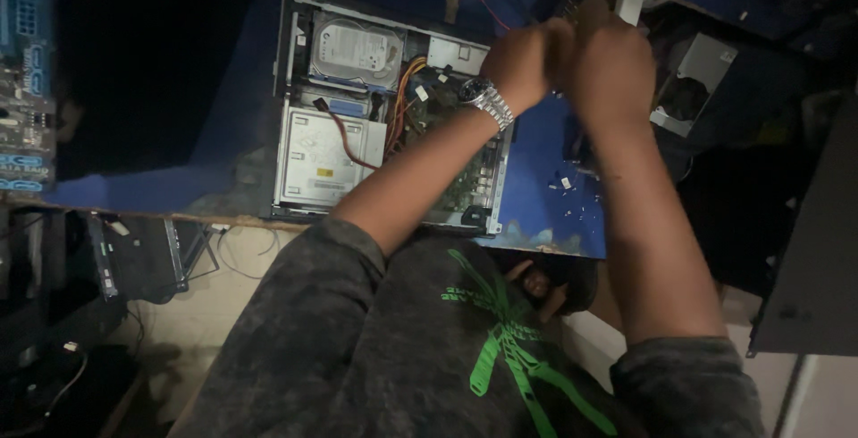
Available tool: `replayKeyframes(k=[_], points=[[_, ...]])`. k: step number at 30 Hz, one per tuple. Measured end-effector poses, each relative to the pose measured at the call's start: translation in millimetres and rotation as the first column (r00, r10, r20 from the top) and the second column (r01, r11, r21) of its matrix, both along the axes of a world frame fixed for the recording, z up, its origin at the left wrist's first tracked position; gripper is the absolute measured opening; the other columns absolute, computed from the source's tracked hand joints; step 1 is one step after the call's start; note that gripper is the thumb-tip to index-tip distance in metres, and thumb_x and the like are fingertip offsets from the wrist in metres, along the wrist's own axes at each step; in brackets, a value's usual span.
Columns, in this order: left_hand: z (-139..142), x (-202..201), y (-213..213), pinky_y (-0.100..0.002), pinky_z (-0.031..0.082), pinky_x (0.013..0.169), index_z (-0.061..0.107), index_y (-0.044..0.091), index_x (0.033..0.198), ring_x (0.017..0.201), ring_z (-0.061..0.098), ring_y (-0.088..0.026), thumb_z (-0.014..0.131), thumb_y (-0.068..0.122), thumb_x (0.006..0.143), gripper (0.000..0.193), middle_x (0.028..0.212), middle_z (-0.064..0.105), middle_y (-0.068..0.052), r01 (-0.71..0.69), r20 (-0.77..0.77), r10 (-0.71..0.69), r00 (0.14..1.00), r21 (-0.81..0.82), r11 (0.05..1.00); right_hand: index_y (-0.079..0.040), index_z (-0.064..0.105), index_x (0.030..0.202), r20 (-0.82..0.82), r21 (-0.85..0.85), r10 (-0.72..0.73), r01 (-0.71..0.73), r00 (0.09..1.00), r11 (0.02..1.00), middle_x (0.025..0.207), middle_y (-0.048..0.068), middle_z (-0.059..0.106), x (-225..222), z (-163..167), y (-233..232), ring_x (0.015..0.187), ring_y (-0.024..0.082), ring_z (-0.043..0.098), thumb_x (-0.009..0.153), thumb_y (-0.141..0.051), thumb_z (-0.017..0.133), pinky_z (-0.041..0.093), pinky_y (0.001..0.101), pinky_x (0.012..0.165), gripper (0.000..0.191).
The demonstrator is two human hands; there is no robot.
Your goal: The person uses a screwdriver to remove screws from the motherboard inside an open computer case. They then place a CPU fan onto the motherboard and secure it by tightening screws with the screwdriver.
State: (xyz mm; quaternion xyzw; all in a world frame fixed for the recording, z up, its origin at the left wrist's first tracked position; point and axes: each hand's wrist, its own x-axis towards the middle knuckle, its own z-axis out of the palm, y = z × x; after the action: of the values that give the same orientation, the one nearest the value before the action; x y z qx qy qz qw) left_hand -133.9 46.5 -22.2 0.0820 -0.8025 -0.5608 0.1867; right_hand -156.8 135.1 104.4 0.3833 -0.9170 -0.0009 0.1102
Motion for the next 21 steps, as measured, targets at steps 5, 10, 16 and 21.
replayKeyframes(k=[5,10,16,21], points=[[3.3,0.8,-8.3,-0.046,0.059,0.074,0.068,0.017,0.114,0.092,0.073,-0.037,0.068,0.001,0.079,0.038,0.096,0.076,-0.014,0.117,-0.042,-0.117,0.992,-0.008,0.993,0.001,0.067,0.121,0.08,-0.068,0.223,-0.218,0.971,0.974,0.114,0.026,0.069,8.8,22.7,7.5,0.101,0.043,0.069,0.098,-0.009,0.071,0.057,0.0488,0.082,0.026],[-0.9,-1.7,-4.0,-0.044,0.06,0.075,0.063,0.015,0.119,0.093,0.074,-0.034,0.067,-0.001,0.078,0.045,0.098,0.076,-0.012,0.247,0.003,-0.248,0.969,0.039,0.968,-0.003,0.07,0.128,0.102,-0.118,0.211,-0.198,0.972,0.973,0.116,0.022,0.069,14.5,23.1,11.4,0.105,0.042,0.068,0.1,-0.007,0.07,0.056,0.0485,0.087,0.028],[-4.0,1.8,5.4,-0.045,0.057,0.085,0.065,0.015,0.123,0.105,0.069,-0.038,0.066,-0.002,0.082,0.044,0.112,0.074,-0.016,0.208,-0.152,-0.214,0.965,-0.059,0.976,-0.001,0.07,0.11,0.123,-0.111,0.115,-0.101,0.986,0.989,0.108,0.024,0.068,9.7,14.6,19.8,0.096,0.044,0.067,0.098,-0.007,0.074,0.054,0.05,0.079,0.014],[-4.5,3.5,-6.7,-0.041,0.059,0.09,0.065,0.014,0.123,0.111,0.072,-0.033,0.063,-0.002,0.084,0.042,0.116,0.074,-0.014,0.341,-0.154,-0.334,0.93,0.022,0.94,-0.001,0.069,0.105,0.104,-0.207,0.165,-0.141,0.981,0.968,0.106,0.023,0.068,6.4,2.2,21.7,0.097,0.042,0.068,0.09,-0.004,0.076,0.057,0.0481,0.082,0.017]])
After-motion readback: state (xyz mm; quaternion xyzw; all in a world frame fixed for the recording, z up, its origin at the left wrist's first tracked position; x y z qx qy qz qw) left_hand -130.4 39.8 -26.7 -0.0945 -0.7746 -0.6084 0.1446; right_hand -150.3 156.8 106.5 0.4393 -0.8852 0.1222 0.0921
